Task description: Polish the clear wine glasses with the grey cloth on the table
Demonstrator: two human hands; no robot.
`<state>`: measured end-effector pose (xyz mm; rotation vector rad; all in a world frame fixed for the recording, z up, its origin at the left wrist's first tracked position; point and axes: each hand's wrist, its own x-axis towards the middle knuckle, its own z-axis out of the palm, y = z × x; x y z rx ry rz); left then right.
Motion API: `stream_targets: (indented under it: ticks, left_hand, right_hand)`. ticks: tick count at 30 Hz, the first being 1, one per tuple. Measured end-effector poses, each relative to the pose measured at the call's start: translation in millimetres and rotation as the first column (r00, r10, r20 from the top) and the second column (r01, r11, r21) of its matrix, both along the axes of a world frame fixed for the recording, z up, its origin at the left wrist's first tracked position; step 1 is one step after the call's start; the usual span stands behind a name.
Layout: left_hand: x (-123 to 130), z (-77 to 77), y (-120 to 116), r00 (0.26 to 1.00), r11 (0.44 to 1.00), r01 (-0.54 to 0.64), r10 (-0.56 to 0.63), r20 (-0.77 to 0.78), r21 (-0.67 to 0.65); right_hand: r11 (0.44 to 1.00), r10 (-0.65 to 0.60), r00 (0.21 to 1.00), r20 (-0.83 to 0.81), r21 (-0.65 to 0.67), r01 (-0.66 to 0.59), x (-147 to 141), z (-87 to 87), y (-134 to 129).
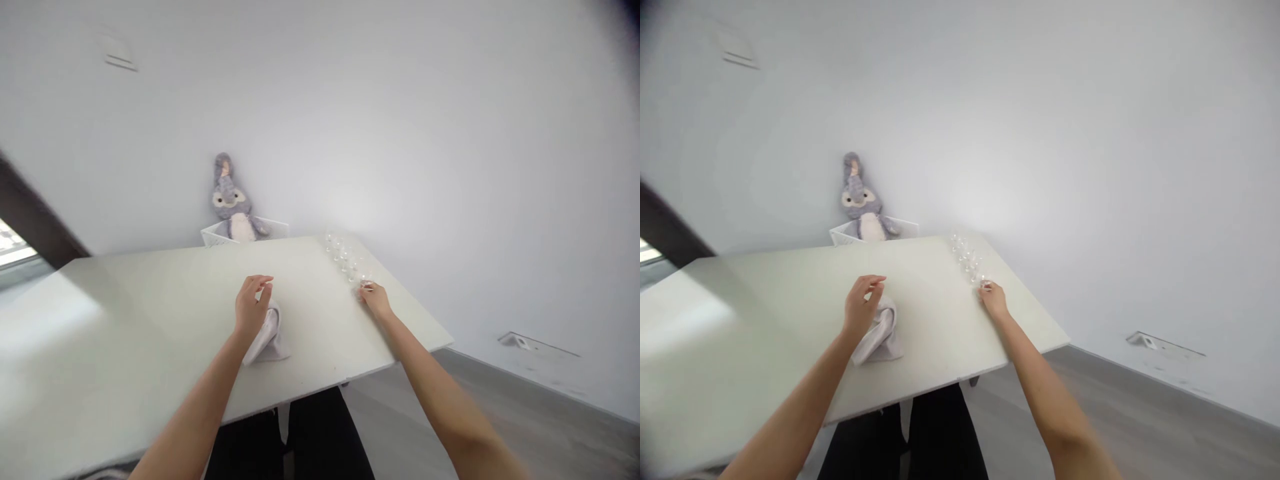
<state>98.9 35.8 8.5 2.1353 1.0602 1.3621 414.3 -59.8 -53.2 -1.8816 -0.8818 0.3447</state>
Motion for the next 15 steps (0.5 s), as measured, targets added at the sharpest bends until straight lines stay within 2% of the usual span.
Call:
stream_targets:
  ticks: [2,4,6,8,11,12,13,15]
  left_hand:
    - [-19.6,1.2,-13.1,0.998,0.999,-0.034,0.033,-0.054,-0.027]
    - [-39.5,-7.2,-31.1,0.990,0.996,-0.062,0.053,-0.132,-0.059]
    - [-54.1,-22.5,-50.9,0.955,0.993,-0.069,0.038,-0.293,-0.094]
    - [-61.0,-39.3,-67.9,0.892,0.993,-0.070,0.021,-0.451,-0.092]
    - [-60.4,-57.5,-80.9,0.836,0.995,-0.092,0.052,-0.546,-0.048]
    - [-59.3,-60.7,-81.7,0.835,0.993,-0.106,0.066,-0.547,-0.043]
    - [-58.5,-62.6,-81.1,0.841,0.992,-0.114,0.070,-0.537,-0.050]
    - [-59.5,-63.2,-77.3,0.871,0.990,-0.110,0.052,-0.489,-0.090]
  right_hand:
    - [0.999,-0.039,0.997,0.065,0.018,0.038,-2.9,0.1,-15.1]
    - [0.997,-0.053,0.982,0.182,0.063,0.043,-12.2,1.6,-29.6]
    - [0.993,0.044,0.954,0.296,0.096,-0.075,-31.7,4.3,-37.1]
    - [0.959,0.222,0.906,0.361,0.088,-0.270,-61.1,7.8,-33.1]
    - [0.839,0.472,0.744,0.474,0.018,-0.544,-112.7,11.9,-5.2]
    - [0.771,0.551,0.619,0.561,-0.058,-0.634,-128.4,12.4,7.7]
    - [0.735,0.581,0.525,0.622,-0.123,-0.667,-142.2,12.4,21.0]
    - [0.681,0.629,0.389,0.674,-0.236,-0.693,-162.6,11.5,45.2]
